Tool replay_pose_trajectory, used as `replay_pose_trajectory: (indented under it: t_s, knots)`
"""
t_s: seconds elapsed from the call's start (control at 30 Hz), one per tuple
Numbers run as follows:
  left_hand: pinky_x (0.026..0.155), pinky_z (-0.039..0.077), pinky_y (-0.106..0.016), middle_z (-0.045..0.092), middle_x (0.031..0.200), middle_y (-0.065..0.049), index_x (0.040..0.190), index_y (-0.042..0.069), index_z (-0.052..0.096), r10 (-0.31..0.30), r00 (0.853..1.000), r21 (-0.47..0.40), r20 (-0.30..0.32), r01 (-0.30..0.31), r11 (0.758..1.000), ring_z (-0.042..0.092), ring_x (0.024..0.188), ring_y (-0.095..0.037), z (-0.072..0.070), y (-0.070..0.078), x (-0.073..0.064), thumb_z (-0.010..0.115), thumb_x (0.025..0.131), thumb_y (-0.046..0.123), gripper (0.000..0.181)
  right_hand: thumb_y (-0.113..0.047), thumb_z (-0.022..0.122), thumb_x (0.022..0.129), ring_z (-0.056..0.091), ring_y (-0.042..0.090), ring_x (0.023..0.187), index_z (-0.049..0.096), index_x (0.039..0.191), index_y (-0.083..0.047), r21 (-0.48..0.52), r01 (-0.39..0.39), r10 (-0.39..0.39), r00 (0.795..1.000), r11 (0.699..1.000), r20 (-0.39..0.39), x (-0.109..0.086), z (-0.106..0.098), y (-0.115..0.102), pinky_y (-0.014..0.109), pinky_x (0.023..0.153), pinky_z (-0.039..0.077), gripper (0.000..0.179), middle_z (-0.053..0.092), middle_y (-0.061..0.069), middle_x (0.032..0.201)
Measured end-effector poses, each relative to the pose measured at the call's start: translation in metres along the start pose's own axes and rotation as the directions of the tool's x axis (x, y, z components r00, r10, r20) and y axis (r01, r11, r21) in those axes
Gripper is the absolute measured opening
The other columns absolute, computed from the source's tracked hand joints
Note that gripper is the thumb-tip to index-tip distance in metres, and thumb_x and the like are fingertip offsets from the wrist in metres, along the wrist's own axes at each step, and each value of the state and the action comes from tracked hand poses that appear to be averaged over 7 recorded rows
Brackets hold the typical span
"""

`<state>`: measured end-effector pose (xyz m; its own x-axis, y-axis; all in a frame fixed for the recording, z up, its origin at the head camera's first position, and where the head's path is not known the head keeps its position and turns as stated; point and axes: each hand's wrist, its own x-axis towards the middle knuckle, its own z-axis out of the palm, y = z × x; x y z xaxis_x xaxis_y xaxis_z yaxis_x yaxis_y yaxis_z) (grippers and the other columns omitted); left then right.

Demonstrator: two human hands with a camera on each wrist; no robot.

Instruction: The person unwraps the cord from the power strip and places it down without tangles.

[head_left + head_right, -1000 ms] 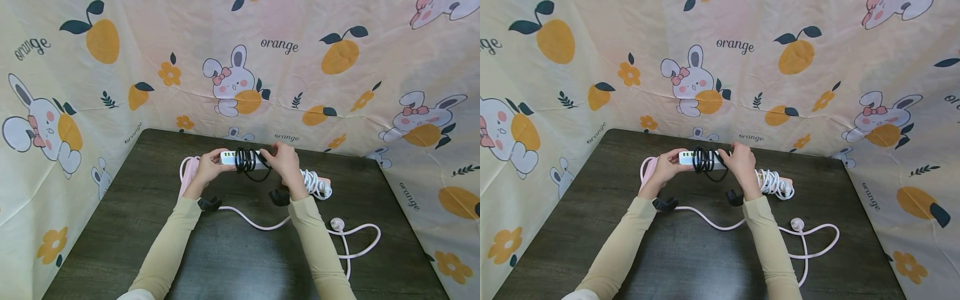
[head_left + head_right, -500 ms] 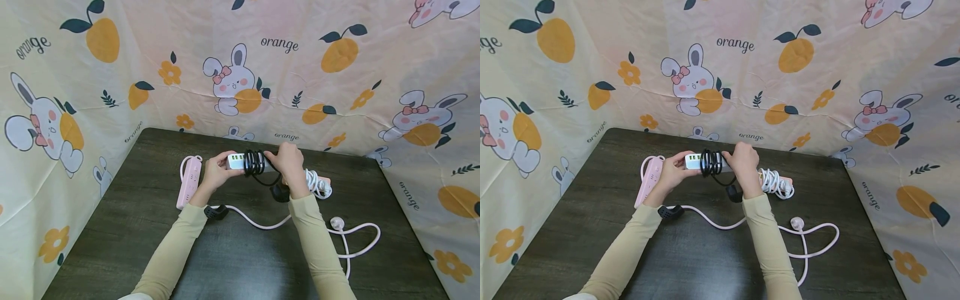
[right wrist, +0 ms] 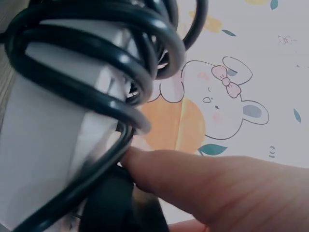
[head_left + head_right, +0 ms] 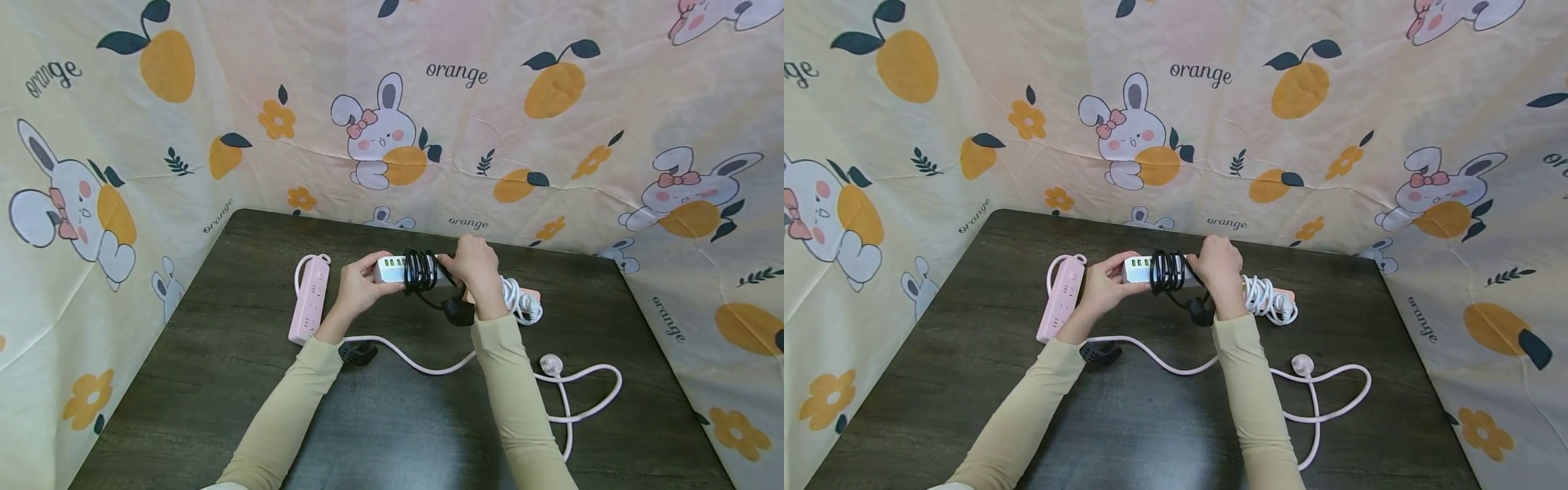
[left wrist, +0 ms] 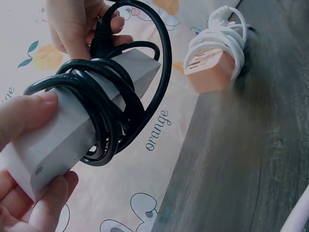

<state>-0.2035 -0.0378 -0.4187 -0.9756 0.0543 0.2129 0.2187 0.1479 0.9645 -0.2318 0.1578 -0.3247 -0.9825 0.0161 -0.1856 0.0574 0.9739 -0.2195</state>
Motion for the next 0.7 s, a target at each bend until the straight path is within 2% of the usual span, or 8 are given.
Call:
replay_pose_trajectory:
  t_s: [0.2,0.33,0.5,0.63,0.7]
  knots:
    - [0.074,0.054,-0.037,0.065,0.105,-0.019,0.11,-0.001,0.065,0.031,1.0,0.003,-0.002,-0.031,1.0,0.064,0.088,-0.027,0.0,0.001,-0.001,0.085,0.062,0.0,0.052,-0.044,0.06,0.088,0.057,0.025,0.056,0.056,0.056,-0.008,0.007,-0.017,0.017,1.0,1.0,-0.009,0.004,0.004,0.002,0.035,0.051,0.046,0.048,0.054,0.007,0.05]
    - [0.075,0.054,-0.039,0.064,0.106,-0.019,0.111,-0.003,0.064,0.043,0.999,-0.002,-0.001,-0.043,0.999,0.064,0.091,-0.028,-0.001,0.003,-0.001,0.084,0.062,-0.001,0.053,-0.046,0.06,0.088,0.05,0.022,0.049,0.048,0.053,-0.011,0.03,-0.008,0.009,1.0,1.0,-0.011,0.007,0.007,0.004,0.032,0.047,0.04,0.051,0.045,0.003,0.047]
    - [0.074,0.054,-0.038,0.064,0.108,-0.02,0.112,-0.004,0.064,0.052,0.999,-0.018,0.016,-0.052,0.999,0.063,0.091,-0.028,-0.001,0.004,-0.001,0.084,0.061,-0.003,0.054,-0.043,0.062,0.087,0.037,0.016,0.044,0.036,0.053,-0.013,0.057,-0.001,-0.002,0.999,0.998,0.039,0.011,0.006,0.008,0.03,0.044,0.032,0.052,0.028,-0.001,0.047]
    - [0.073,0.054,-0.038,0.064,0.108,-0.02,0.111,-0.005,0.064,0.084,0.996,-0.013,0.026,-0.084,0.996,0.063,0.091,-0.028,-0.001,0.002,-0.001,0.084,0.06,-0.004,0.055,-0.041,0.064,0.086,0.039,0.017,0.047,0.037,0.055,-0.013,0.08,-0.028,0.021,0.996,0.996,0.085,0.014,0.004,0.009,0.03,0.045,0.033,0.05,0.031,-0.001,0.05]
    - [0.074,0.054,-0.039,0.064,0.108,-0.021,0.111,-0.005,0.064,0.08,0.997,-0.016,0.021,-0.08,0.997,0.063,0.091,-0.029,0.0,0.002,-0.001,0.084,0.06,-0.005,0.055,-0.04,0.065,0.086,0.041,0.018,0.05,0.039,0.056,-0.013,0.099,-0.038,0.028,0.994,0.994,0.107,0.014,0.003,0.009,0.03,0.047,0.034,0.048,0.033,0.0,0.051]
